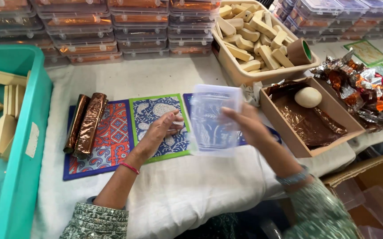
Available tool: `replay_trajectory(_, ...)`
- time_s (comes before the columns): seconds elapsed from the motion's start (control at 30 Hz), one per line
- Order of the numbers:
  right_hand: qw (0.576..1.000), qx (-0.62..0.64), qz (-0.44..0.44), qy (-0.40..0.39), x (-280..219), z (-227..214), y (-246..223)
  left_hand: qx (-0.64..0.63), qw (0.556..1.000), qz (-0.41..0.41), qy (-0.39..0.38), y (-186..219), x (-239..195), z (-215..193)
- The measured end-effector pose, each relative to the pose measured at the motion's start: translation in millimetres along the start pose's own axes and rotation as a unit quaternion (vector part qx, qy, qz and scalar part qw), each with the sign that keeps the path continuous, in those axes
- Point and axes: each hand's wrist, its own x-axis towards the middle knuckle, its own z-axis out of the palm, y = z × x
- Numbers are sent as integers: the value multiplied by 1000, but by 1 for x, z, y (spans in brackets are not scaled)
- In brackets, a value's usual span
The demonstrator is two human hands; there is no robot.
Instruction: The person wraps a wooden block in copper foil, places it into a clear plastic container, and closes the lid. They then wipe the container with a white cloth and stack it with other containers. Finally, they wipe another wooden block with the cloth.
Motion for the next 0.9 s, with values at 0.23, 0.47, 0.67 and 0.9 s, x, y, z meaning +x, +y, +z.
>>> replay_trajectory(0.23,990,-92,110,-7,63,7,65,-31,998,-39,40,10,6,-6)
replay_trajectory(0.47,656,-751,-19,74,75,-68,48,-89,984,-30,149,6,7,-18)
replay_trajectory(0.67,547,-835,47,10,97,-83,80,-106,984,-4,144,-9,13,-20)
replay_trajectory(0.9,777,-599,-150,124,67,-13,-19,-104,981,27,164,-12,14,-18)
